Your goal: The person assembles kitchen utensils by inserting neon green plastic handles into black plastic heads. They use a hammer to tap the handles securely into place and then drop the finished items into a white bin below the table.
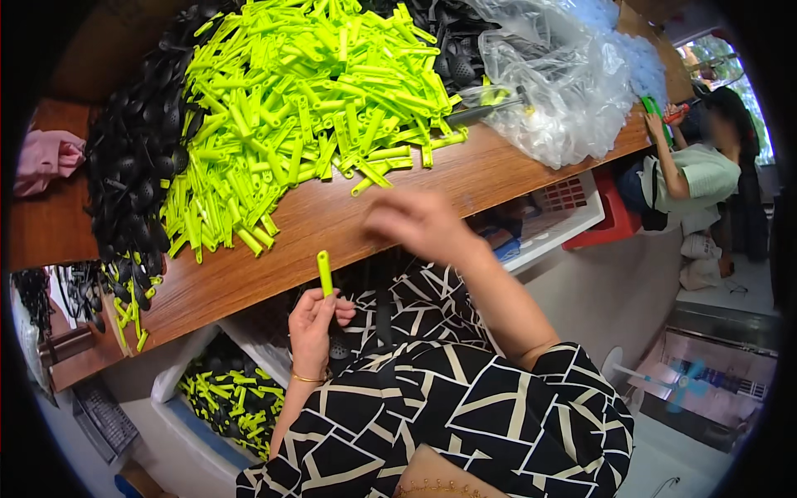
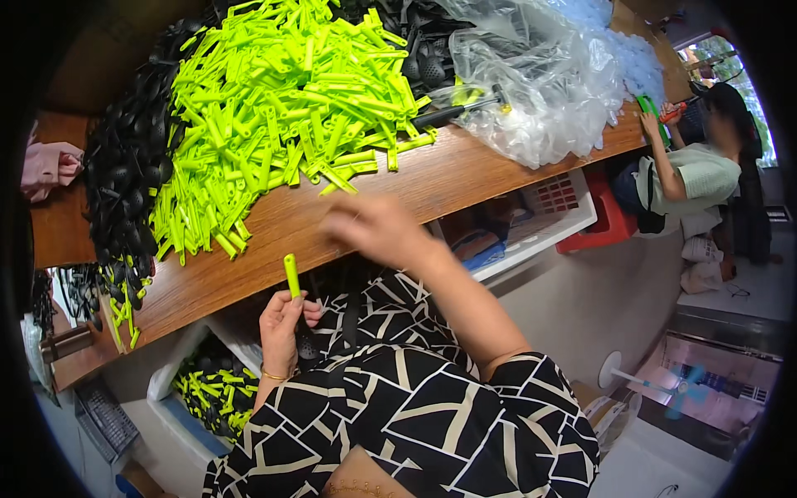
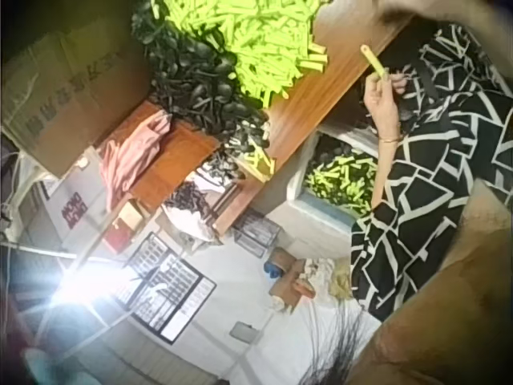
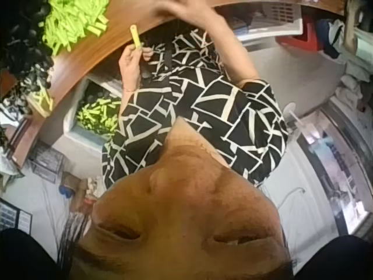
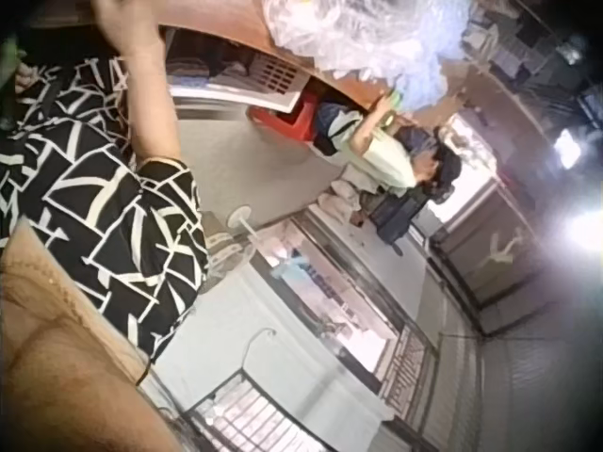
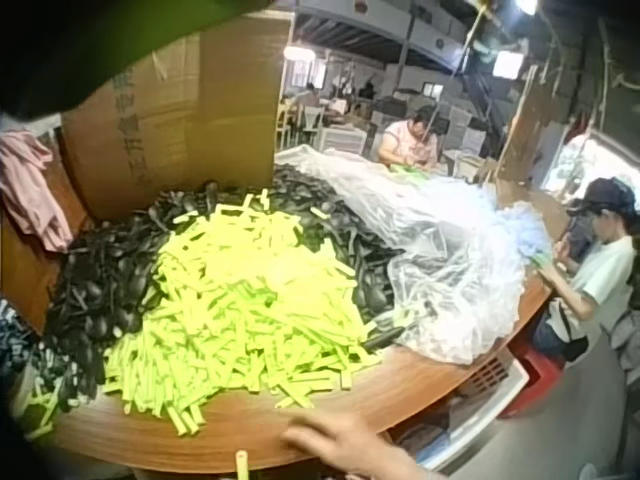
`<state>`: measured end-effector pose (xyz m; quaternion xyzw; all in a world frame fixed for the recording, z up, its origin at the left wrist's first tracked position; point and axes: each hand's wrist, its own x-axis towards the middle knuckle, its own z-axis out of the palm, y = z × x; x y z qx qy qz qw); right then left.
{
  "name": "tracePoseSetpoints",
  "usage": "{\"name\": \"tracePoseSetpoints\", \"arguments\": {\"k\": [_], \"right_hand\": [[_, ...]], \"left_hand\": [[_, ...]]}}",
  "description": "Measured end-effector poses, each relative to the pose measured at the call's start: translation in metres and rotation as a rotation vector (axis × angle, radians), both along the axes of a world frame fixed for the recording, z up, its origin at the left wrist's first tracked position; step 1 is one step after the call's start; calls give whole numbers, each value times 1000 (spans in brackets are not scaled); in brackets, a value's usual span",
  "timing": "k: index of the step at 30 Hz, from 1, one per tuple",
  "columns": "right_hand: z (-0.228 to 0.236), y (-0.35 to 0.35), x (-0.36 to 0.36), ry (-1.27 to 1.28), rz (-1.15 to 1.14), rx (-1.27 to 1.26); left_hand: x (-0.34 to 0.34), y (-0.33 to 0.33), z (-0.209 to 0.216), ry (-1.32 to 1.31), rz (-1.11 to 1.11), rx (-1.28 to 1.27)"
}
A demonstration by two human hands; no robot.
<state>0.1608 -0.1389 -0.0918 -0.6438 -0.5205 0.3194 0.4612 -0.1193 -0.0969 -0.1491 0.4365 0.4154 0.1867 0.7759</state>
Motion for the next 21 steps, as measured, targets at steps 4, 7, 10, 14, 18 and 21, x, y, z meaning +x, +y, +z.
{"name": "tracePoseSetpoints", "arguments": {"k": [4,7,10,14,18,21], "right_hand": [[4,-4,119,-229,-682,-3],[-11,-4,166,-382,-608,-203],[-29,13,174,-664,-643,-284],[-37,-12,176,-95,-750,-60],[-35,-60,139,498,-776,386],[-18,-65,78,336,-593,494]], "left_hand": [[9,-3,1,-29,122,-46],[27,2,0,-31,136,-57],[27,0,-3,47,63,-103],[40,-3,8,36,116,-114],[43,2,17,35,91,-186],[36,-4,14,-27,57,-114]]}}
